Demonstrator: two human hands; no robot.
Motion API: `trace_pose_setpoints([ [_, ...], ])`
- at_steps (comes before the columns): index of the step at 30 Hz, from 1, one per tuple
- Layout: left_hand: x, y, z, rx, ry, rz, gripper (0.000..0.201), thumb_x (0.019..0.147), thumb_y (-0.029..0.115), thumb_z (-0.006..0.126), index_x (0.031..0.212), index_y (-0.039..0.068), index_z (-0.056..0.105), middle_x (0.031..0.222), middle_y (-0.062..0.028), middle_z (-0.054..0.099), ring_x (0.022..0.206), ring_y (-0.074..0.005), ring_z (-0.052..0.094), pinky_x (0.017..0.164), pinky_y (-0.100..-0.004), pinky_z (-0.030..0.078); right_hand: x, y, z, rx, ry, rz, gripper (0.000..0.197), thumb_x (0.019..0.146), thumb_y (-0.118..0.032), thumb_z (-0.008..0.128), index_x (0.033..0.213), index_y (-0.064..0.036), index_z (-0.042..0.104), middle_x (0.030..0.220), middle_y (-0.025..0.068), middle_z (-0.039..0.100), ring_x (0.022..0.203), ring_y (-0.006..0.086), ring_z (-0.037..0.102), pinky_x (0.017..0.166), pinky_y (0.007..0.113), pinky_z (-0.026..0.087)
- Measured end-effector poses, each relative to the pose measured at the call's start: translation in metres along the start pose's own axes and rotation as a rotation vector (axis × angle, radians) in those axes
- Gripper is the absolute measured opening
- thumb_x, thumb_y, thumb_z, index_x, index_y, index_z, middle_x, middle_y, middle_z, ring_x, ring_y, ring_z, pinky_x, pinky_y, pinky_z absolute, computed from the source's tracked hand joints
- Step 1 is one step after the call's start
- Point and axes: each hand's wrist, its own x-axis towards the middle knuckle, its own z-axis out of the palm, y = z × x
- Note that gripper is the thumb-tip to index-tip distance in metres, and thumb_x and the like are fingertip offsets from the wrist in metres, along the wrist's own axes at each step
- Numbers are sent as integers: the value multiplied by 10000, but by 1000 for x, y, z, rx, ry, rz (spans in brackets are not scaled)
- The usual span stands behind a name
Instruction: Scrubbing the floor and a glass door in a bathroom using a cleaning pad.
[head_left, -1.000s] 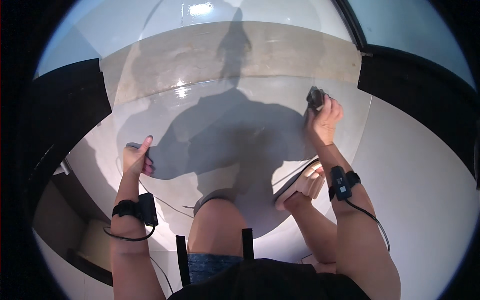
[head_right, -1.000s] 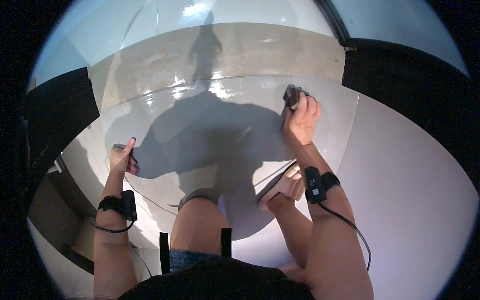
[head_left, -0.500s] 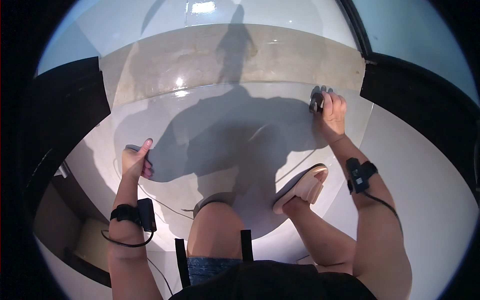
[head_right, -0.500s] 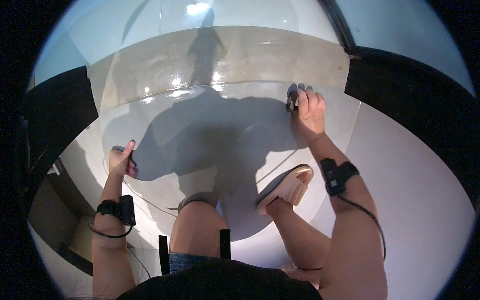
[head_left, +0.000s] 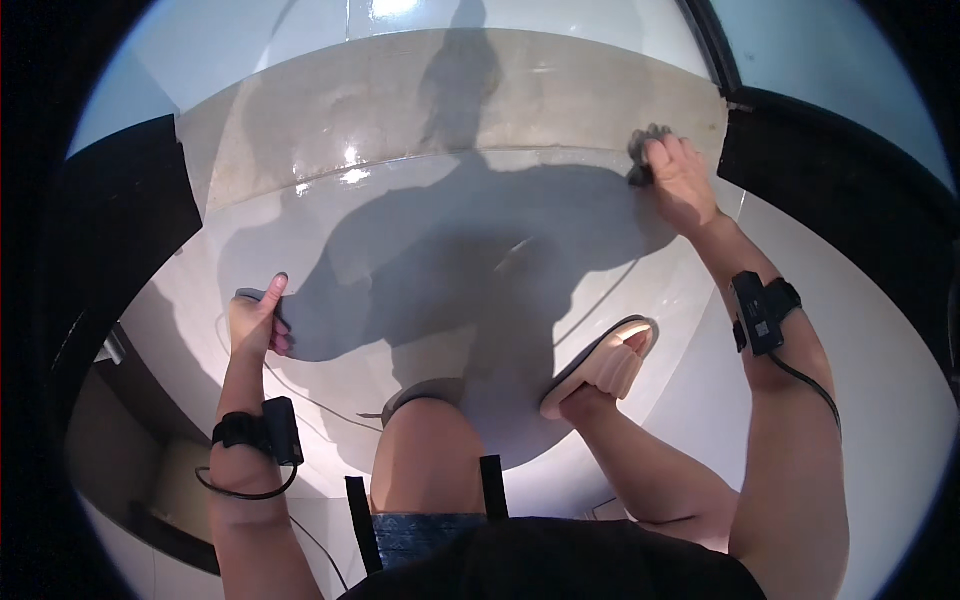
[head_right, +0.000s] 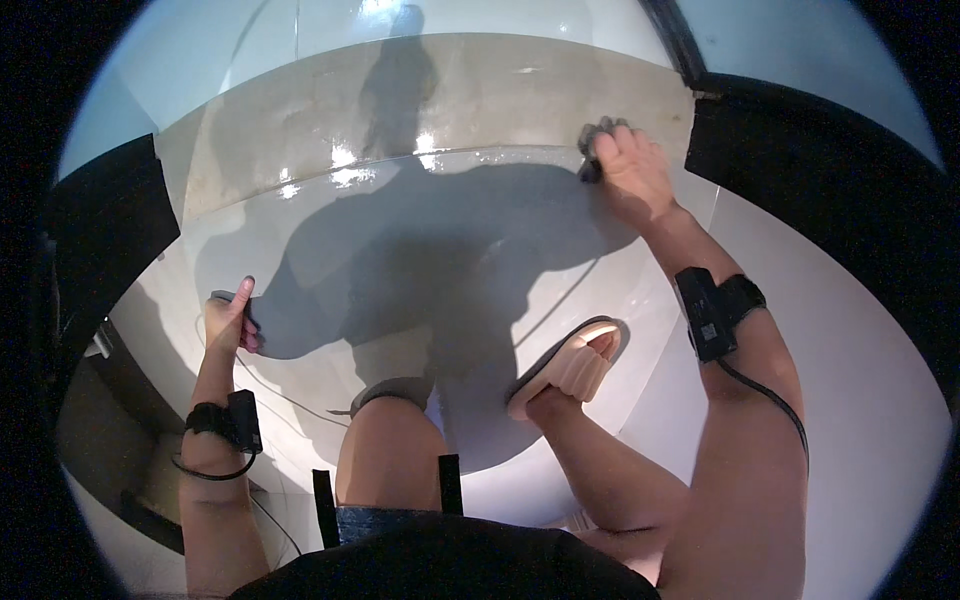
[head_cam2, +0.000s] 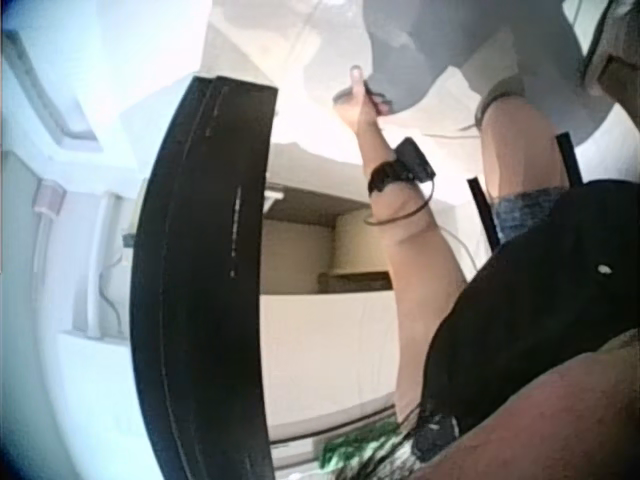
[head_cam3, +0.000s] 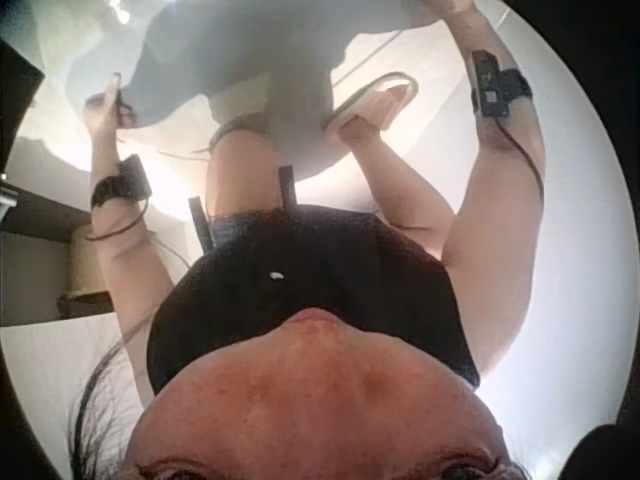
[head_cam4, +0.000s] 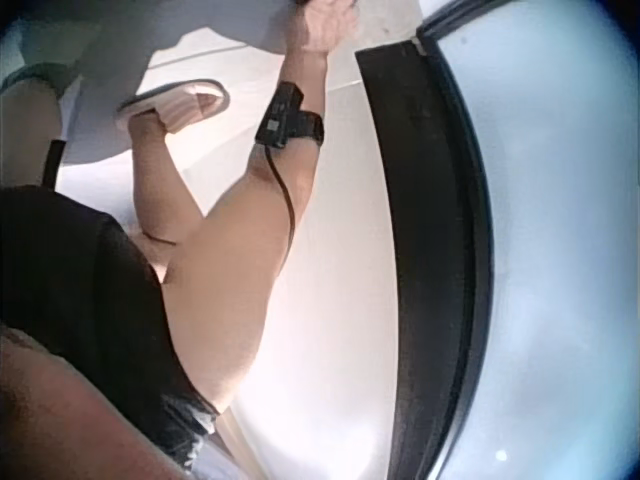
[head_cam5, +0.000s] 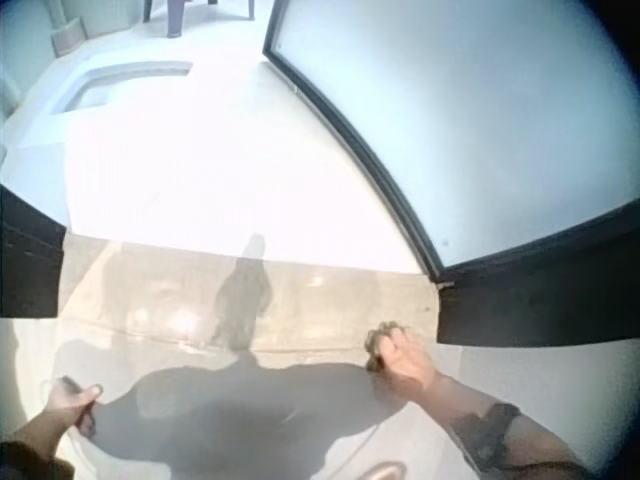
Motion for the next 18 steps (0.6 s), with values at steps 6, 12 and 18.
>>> trace_pose_setpoints([
  [6,3,0,-1,15,11,6,638,712,544,674,487,-20,481,415,-106,469,300,-219,488,267,-330,411,45,-63,-8,131,-10,-90,391,665,-140,674,1004,-70,493,920,140,498,901,324,496,778,416,402],
  [12,0,0,-3,4,-2,40,645,713,557,666,481,-13,472,412,-99,460,291,-218,476,268,-329,409,13,-11,-1,39,-43,161,470,663,-237,700,1050,-86,480,1011,151,497,956,347,485,818,438,403],
  [18,-2,2,-4,-16,-19,25,620,725,517,675,489,-24,484,419,-106,469,303,-219,485,271,-327,405,5,-38,-15,-36,-66,459,986,570,-295,804,1371,-144,248,1267,188,365,1140,354,408,951,406,381],
])
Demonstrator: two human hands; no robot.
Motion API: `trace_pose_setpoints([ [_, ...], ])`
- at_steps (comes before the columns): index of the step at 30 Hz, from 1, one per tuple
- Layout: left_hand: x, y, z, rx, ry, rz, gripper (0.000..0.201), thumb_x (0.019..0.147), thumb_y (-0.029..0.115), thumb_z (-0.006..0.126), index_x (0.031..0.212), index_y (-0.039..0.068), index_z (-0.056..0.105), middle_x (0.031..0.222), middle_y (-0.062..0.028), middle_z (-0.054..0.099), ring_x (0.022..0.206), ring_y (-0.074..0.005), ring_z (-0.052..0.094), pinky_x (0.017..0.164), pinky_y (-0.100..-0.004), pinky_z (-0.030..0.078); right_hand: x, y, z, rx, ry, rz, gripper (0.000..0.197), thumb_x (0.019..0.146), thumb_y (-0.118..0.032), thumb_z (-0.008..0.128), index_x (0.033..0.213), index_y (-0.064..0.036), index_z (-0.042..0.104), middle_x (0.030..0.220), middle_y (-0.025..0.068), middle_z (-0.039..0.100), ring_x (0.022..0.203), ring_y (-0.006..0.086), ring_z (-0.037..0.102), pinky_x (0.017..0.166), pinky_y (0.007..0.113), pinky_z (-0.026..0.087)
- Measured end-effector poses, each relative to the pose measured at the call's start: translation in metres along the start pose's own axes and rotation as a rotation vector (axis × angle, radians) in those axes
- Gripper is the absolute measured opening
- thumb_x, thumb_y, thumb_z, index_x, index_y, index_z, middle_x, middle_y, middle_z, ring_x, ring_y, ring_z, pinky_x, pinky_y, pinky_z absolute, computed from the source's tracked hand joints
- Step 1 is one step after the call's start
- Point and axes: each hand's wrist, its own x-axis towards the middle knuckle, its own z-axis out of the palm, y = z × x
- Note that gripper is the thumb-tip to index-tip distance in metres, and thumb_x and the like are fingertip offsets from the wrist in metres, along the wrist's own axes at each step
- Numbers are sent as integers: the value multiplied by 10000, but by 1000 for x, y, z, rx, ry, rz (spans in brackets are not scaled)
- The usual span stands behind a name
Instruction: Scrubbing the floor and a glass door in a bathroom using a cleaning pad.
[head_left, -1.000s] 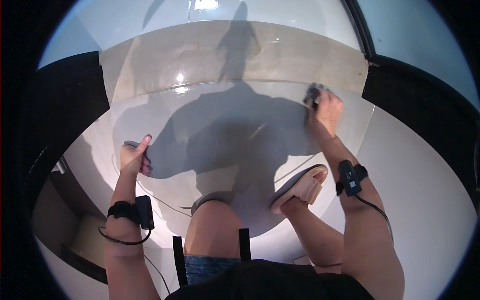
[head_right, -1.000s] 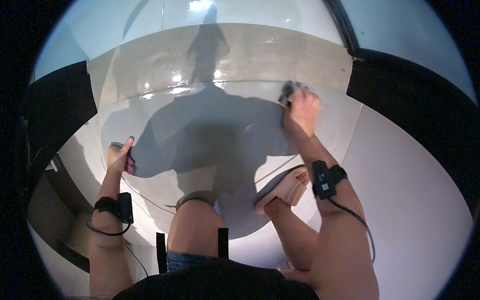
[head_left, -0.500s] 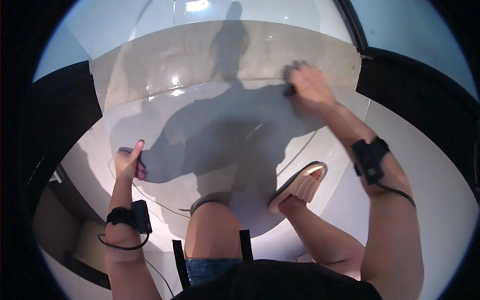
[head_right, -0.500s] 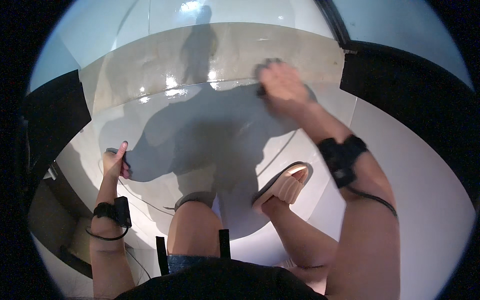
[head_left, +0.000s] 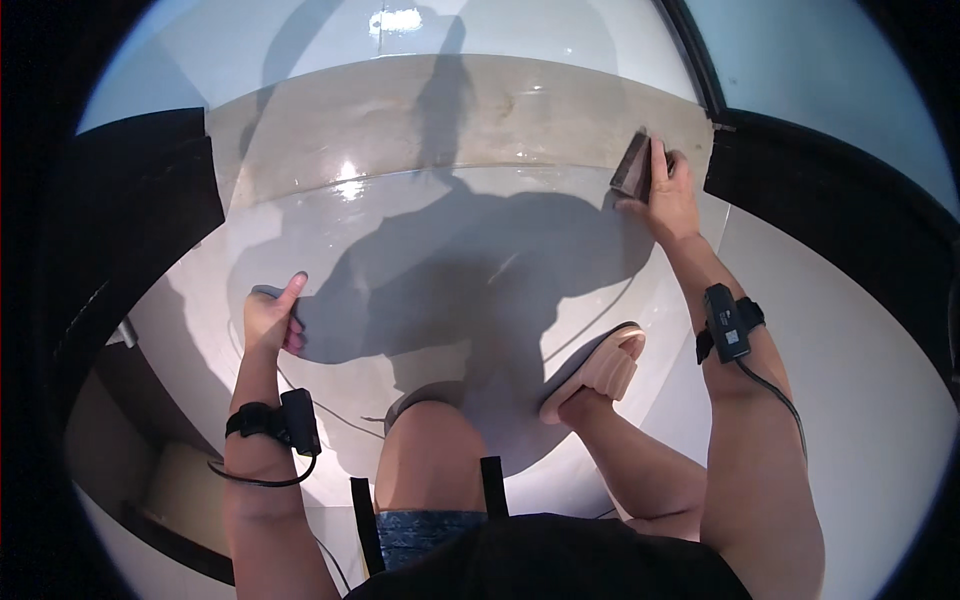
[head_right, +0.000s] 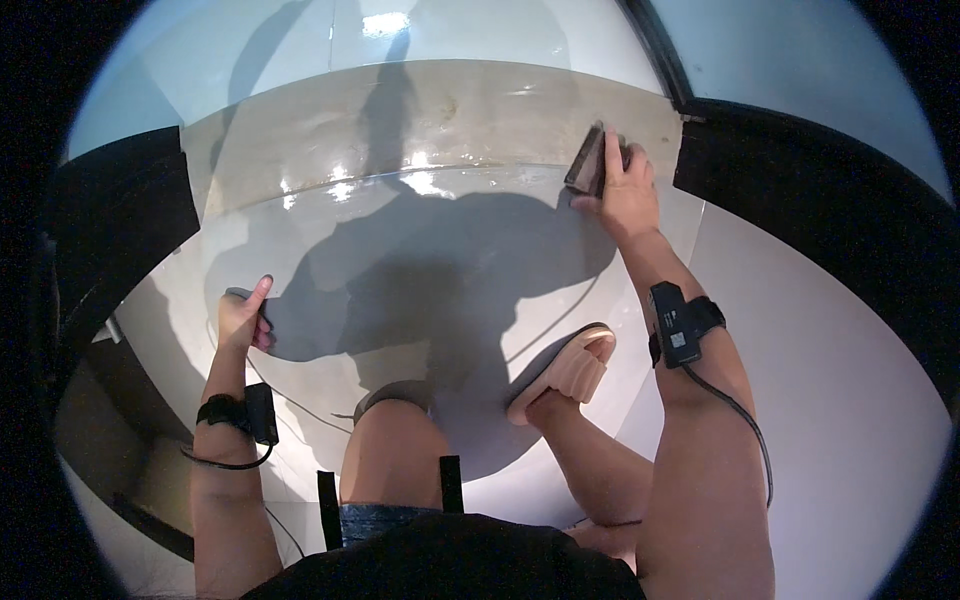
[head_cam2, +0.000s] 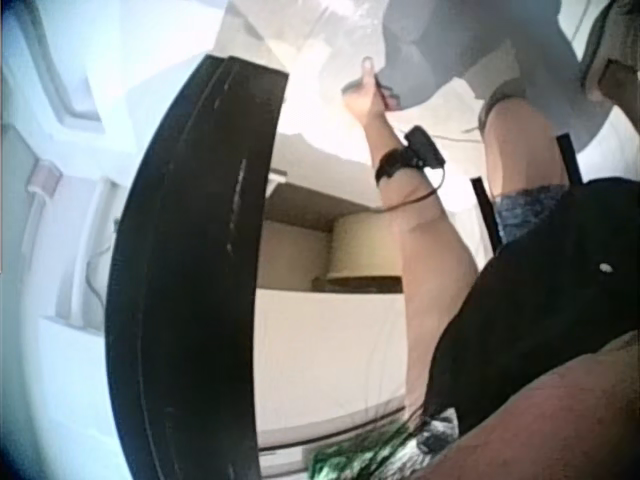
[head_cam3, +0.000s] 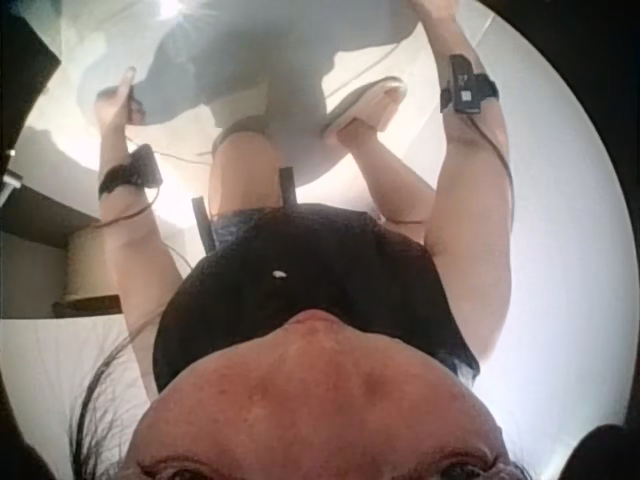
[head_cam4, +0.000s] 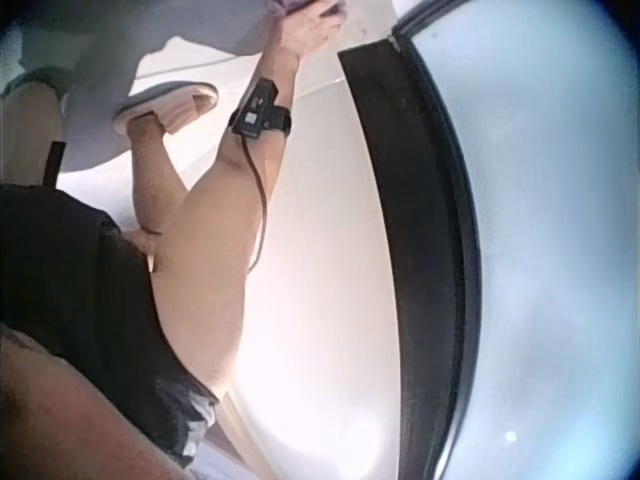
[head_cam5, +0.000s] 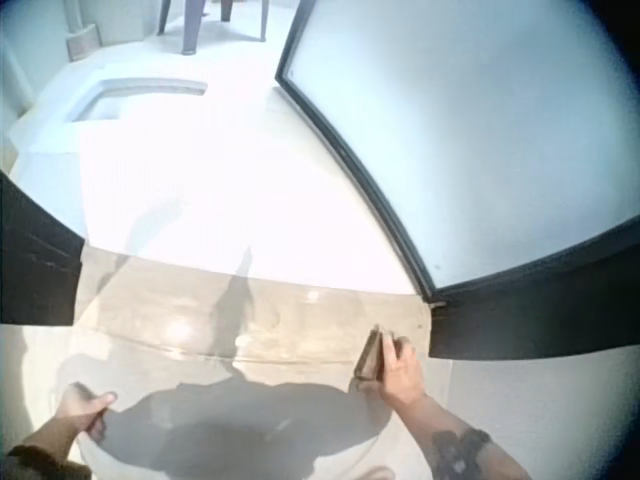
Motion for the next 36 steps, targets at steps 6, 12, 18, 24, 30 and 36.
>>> trace_pose_setpoints([
  [6,2,1,1,10,-18,-7,616,721,515,680,507,-30,490,428,-105,475,303,-216,482,269,-326,400,1,16,-3,211,-58,-81,1265,430,-262,877,1409,-79,96,1339,175,284,1236,344,318,1049,374,299],
  [12,-3,6,1,12,-6,-11,628,704,536,687,515,-30,494,433,-102,477,305,-217,486,277,-327,410,7,1,3,141,-73,-9,1197,467,-261,866,1390,-37,137,1300,185,347,1201,329,360,1025,366,316],
  [18,-1,5,3,30,-8,-67,624,704,530,691,516,-31,494,438,-102,479,313,-216,491,289,-329,420,7,8,1,368,-80,52,777,527,-200,828,1162,6,430,1115,160,482,1091,334,446,920,370,403],
  [24,-2,7,3,27,-18,-87,621,709,524,690,501,-26,491,435,-104,482,319,-213,494,291,-323,411,-3,5,2,331,83,-77,494,585,-101,759,1005,-17,513,1015,155,530,1008,358,464,860,398,414],
  [30,0,4,3,35,-23,-68,622,716,525,683,482,-18,489,425,-101,480,315,-210,490,292,-319,413,-16,-2,6,363,232,-217,385,599,-25,689,947,-22,524,923,150,559,920,357,473,805,414,413],
  [36,1,7,6,29,-17,-52,633,710,536,684,479,-19,486,424,-102,479,315,-214,492,287,-323,414,-15,-35,22,526,449,-262,295,604,-4,655,874,-37,542,878,141,572,866,348,488,746,405,437],
])
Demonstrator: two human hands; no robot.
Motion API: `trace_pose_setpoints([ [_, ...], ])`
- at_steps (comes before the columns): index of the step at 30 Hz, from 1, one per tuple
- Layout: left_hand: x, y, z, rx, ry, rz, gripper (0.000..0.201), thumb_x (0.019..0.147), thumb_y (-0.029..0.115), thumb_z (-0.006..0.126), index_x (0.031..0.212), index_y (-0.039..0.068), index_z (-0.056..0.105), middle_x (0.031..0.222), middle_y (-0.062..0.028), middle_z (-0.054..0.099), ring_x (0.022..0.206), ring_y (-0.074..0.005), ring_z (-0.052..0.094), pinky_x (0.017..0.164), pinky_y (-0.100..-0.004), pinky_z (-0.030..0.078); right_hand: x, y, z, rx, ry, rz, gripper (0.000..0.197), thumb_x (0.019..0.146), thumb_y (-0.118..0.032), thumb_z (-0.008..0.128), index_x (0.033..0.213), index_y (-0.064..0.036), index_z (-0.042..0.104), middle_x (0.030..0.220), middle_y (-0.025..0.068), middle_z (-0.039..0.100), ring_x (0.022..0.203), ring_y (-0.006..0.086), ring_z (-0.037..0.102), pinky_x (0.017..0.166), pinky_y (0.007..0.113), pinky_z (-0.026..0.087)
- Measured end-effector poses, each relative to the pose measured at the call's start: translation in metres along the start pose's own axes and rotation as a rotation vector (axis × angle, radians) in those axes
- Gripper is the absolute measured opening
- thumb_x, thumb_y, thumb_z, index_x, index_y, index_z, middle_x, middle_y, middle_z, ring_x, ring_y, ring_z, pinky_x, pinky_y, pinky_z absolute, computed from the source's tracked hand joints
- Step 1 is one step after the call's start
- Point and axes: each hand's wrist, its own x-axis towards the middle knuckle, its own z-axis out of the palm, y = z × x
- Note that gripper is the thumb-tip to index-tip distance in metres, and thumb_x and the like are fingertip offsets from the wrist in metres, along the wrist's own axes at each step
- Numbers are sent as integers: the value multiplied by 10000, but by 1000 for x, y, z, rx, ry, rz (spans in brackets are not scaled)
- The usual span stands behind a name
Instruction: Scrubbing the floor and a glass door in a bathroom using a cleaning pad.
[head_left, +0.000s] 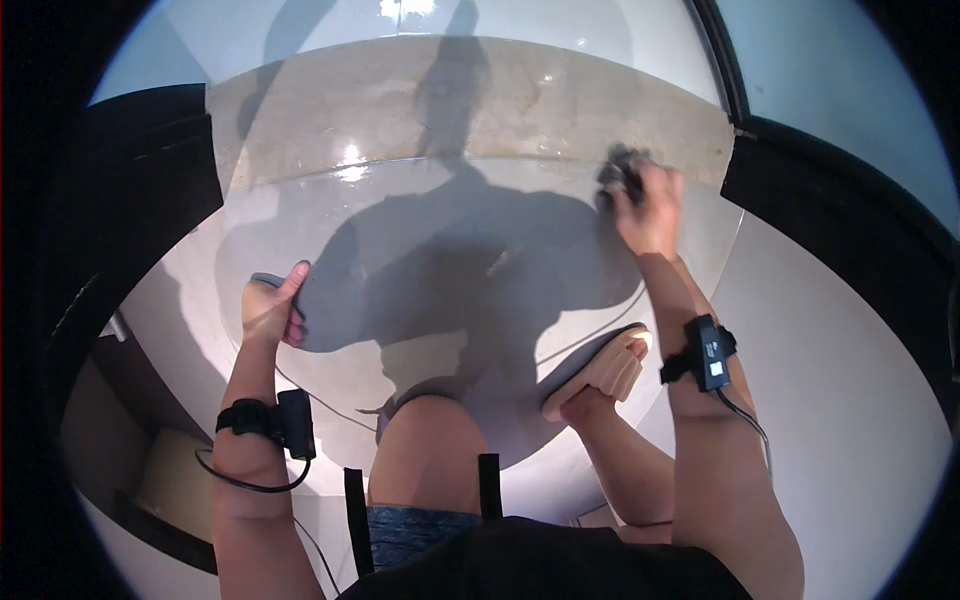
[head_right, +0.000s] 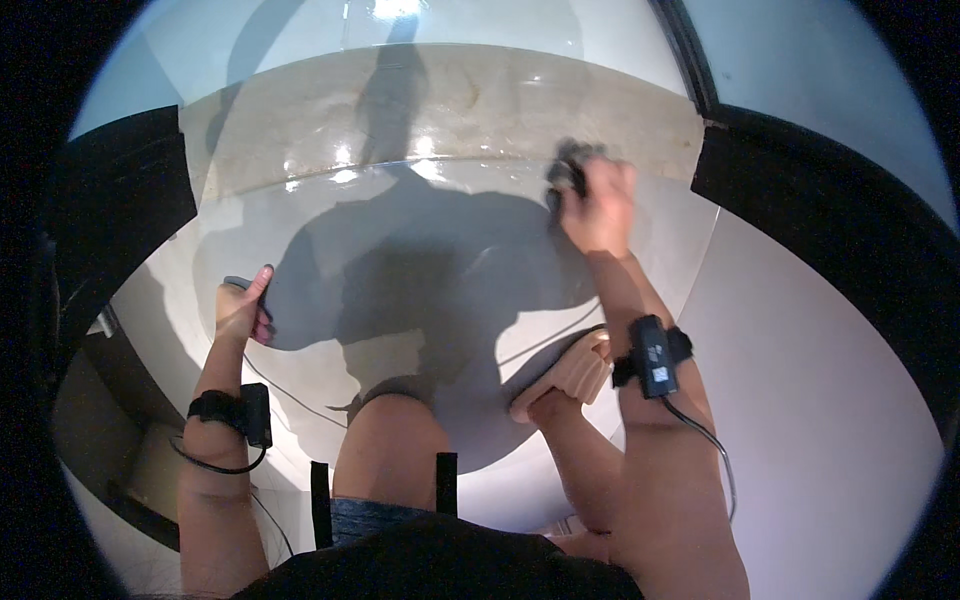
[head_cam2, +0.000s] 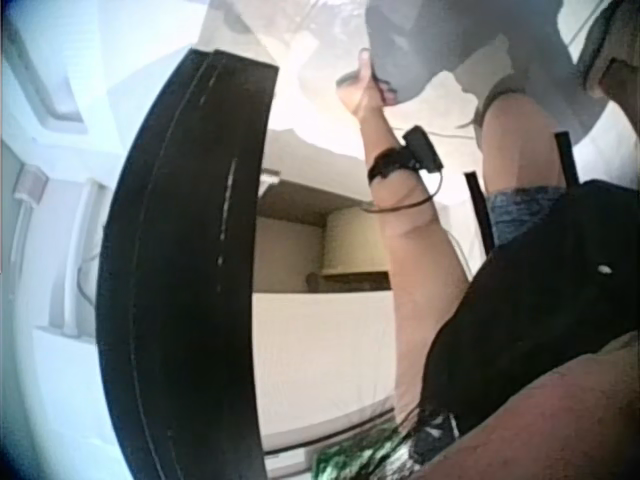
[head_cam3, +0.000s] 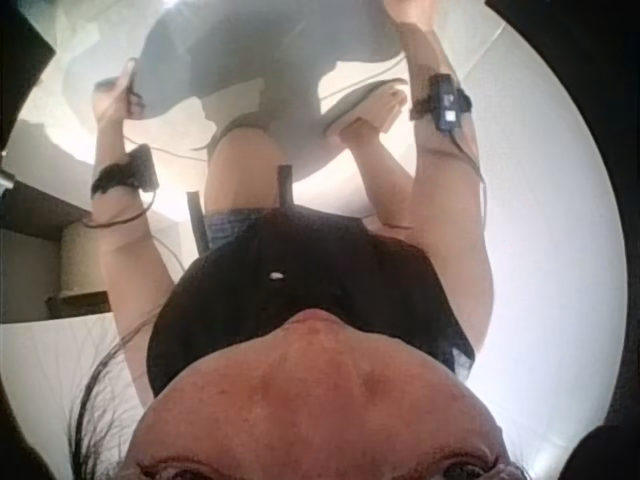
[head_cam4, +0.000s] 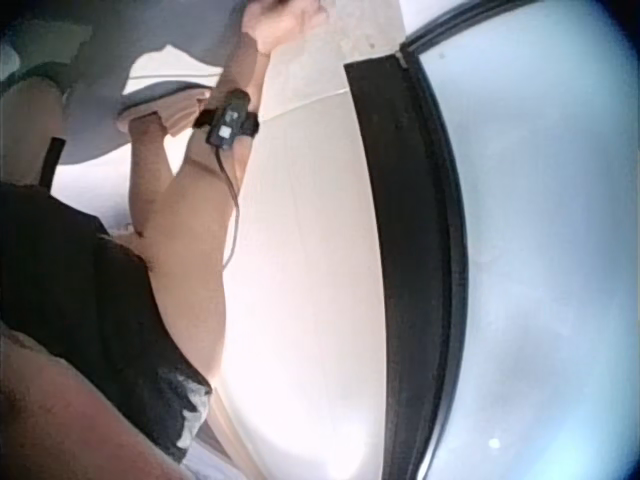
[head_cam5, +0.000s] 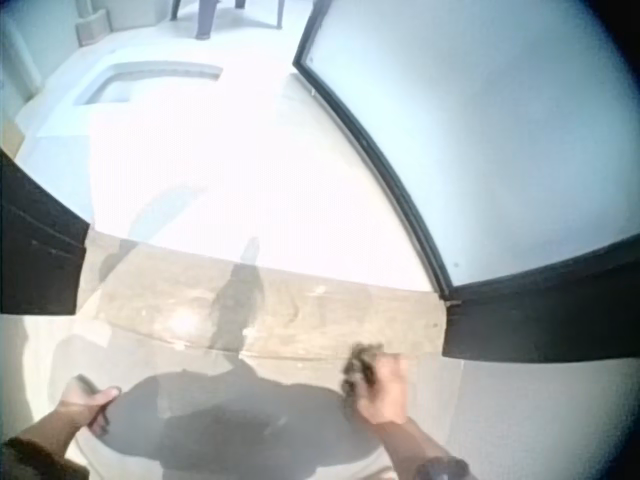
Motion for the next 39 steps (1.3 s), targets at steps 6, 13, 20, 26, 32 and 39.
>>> trace_pose_setpoints([
  [6,-5,1,-5,0,22,-4,638,706,533,689,486,-27,478,429,-103,475,312,-219,488,280,-333,412,7,23,-8,-244,-126,208,255,624,-45,653,858,-54,551,895,132,587,878,331,499,763,410,433],
  [13,-5,1,-4,8,18,-22,628,703,531,693,498,-25,484,439,-109,481,320,-225,496,295,-337,430,19,-32,-5,-279,-254,557,258,709,-218,663,901,-70,574,920,160,614,927,340,561,780,409,472],
  [20,0,1,0,24,9,-77,615,705,521,697,496,-18,487,438,-107,482,318,-225,495,295,-333,430,21,-58,9,-291,-230,646,277,704,-237,661,891,-61,559,927,174,616,928,350,567,788,438,464],
  [26,-6,2,1,-15,-1,-54,606,703,506,706,477,-9,479,433,-110,482,306,-219,485,294,-322,425,32,-19,-4,-259,-215,998,287,691,-235,669,883,-59,549,899,179,613,908,366,571,791,444,461],
  [32,-7,3,-2,-72,-25,-52,578,711,471,711,470,5,469,425,-103,475,294,-206,470,285,-309,412,27,8,-1,-252,-218,900,285,715,-244,641,921,-64,562,934,166,631,885,336,607,755,436,482],
  [39,-9,0,4,-51,-13,-56,581,704,477,714,456,14,464,414,-99,467,282,-201,458,280,-309,405,27,-51,13,-232,-210,646,259,717,-247,644,897,-75,574,918,166,629,896,335,601,767,427,479],
])
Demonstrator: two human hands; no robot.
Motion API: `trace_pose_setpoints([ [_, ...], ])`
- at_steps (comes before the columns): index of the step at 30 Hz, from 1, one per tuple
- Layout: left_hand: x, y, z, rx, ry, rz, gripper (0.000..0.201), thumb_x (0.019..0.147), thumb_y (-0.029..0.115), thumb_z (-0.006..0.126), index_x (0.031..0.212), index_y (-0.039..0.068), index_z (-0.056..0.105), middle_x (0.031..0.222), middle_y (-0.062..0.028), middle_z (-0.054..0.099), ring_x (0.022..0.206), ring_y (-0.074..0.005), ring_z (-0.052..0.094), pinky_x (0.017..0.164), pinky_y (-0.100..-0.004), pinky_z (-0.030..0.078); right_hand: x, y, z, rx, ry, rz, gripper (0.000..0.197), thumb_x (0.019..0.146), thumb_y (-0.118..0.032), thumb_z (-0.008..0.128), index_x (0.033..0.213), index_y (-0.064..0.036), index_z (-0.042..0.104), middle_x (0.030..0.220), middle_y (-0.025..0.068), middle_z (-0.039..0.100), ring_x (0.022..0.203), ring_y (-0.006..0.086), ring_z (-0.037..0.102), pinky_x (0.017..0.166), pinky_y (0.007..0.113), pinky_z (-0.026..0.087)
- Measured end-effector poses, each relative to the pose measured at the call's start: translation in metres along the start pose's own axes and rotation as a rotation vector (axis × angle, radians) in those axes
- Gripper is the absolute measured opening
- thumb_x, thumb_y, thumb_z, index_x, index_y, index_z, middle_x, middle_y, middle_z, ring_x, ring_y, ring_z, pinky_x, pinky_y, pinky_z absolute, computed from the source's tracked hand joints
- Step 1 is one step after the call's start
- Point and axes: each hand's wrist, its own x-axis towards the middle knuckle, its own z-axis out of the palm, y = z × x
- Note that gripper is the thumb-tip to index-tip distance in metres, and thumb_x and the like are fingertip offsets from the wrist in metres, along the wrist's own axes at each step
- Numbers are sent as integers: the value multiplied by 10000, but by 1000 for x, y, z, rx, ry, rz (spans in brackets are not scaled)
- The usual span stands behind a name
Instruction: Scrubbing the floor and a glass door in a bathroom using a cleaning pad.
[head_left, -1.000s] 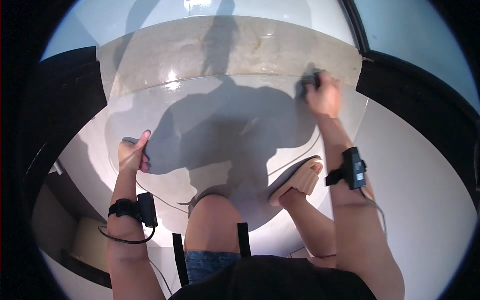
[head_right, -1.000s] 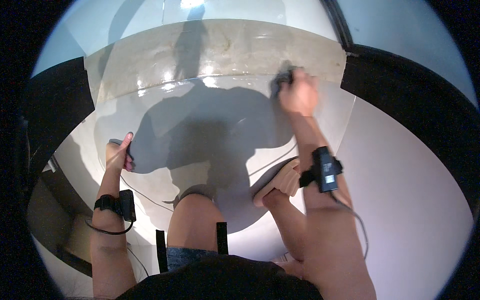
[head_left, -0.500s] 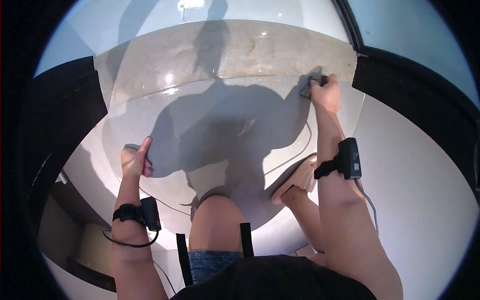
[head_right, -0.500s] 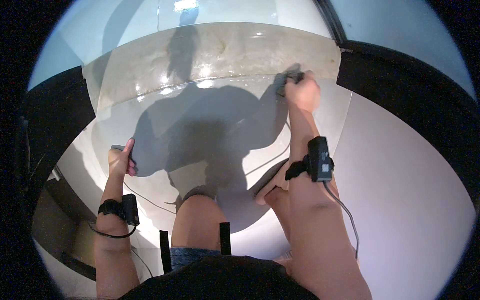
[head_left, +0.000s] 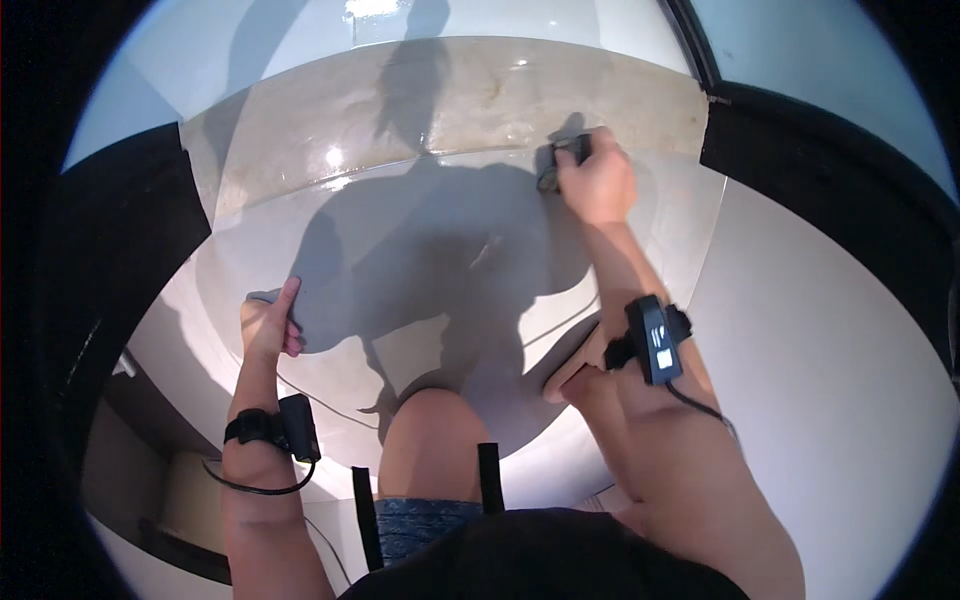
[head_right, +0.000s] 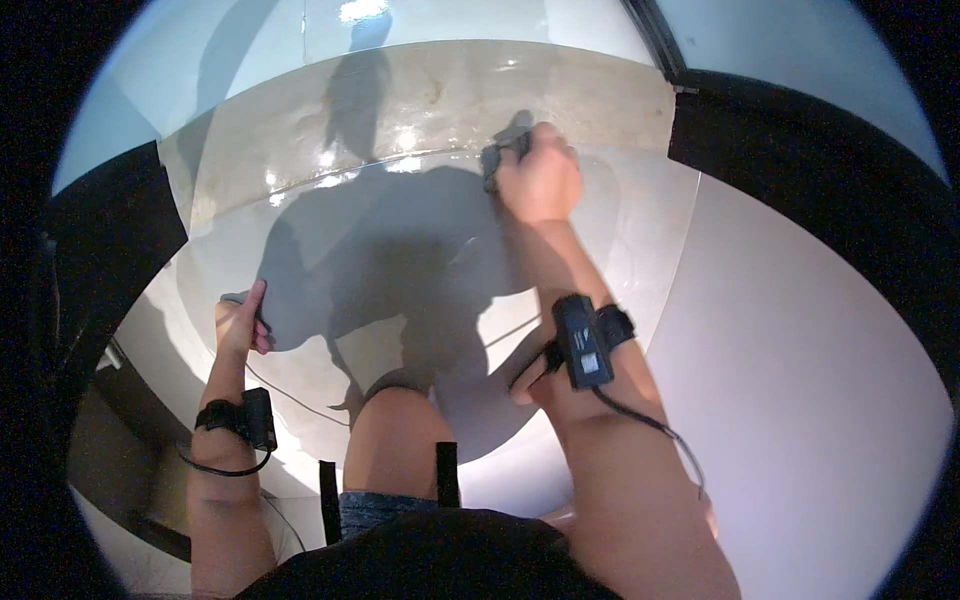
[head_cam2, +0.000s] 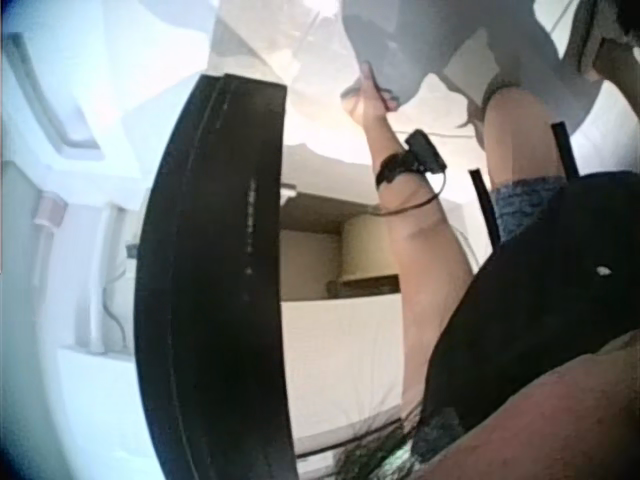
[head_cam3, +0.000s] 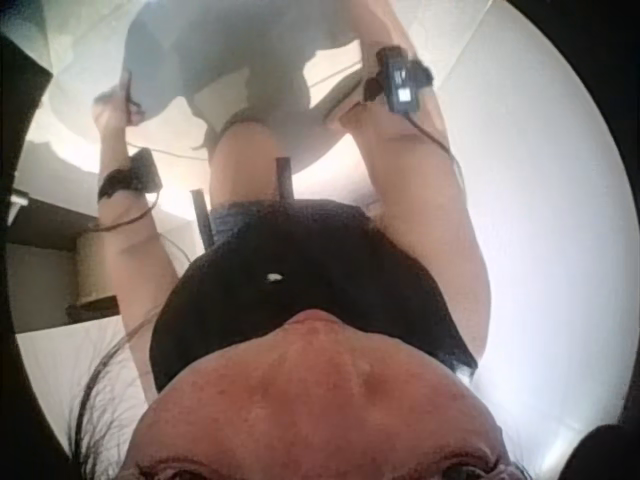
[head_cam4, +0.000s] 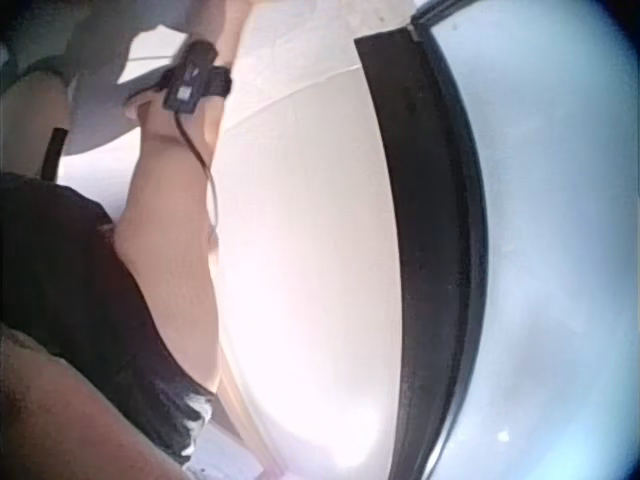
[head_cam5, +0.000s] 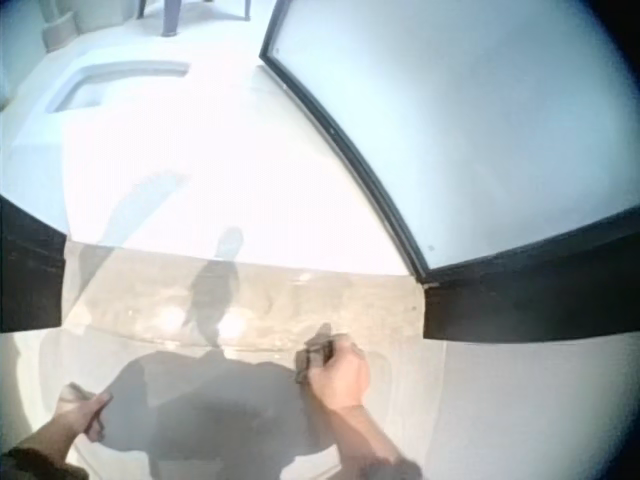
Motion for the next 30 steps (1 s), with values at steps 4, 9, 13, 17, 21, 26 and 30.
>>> trace_pose_setpoints([
  [4,0,4,-2,-15,-2,19,594,699,482,716,440,16,454,406,-99,460,282,-204,457,277,-313,404,39,49,-17,11,-4,276,263,721,-255,644,884,-61,574,843,166,636,824,352,611,766,436,474],
  [9,0,3,-3,15,23,-14,600,703,489,709,441,16,449,395,-98,451,284,-214,460,276,-312,402,-4,3,4,27,75,-114,267,699,-220,640,892,-54,559,923,183,609,890,359,586,776,441,468],
  [13,0,4,-4,7,0,31,601,717,493,695,456,5,462,405,-101,457,292,-219,470,278,-312,405,37,47,-20,69,-41,271,252,713,-236,641,869,-59,553,913,176,613,861,363,587,756,439,471],
  [17,4,-2,-2,30,11,36,609,738,531,655,457,29,454,400,-88,453,276,-212,455,266,-316,396,-1,10,5,-59,11,61,232,738,-226,617,885,-60,549,916,172,612,886,366,579,768,430,472],
  [21,4,1,-4,2,-8,48,603,747,525,648,469,24,458,405,-87,454,279,-210,457,272,-317,396,25,43,-1,29,-10,95,248,738,-224,606,909,-52,555,928,194,610,898,355,582,766,429,472],
  [26,3,-4,-10,45,44,4,557,743,465,684,606,-61,561,420,-88,455,294,-207,464,274,-309,392,-1,-1,14,63,74,20,295,726,-286,636,877,-52,540,842,189,625,828,364,601,719,451,468],
  [30,3,-1,-6,-39,-24,30,562,739,471,685,558,-40,539,422,-95,463,293,-209,463,278,-310,397,1,15,4,151,9,-80,302,726,-294,648,859,-48,535,835,197,623,827,374,597,718,450,463],
])
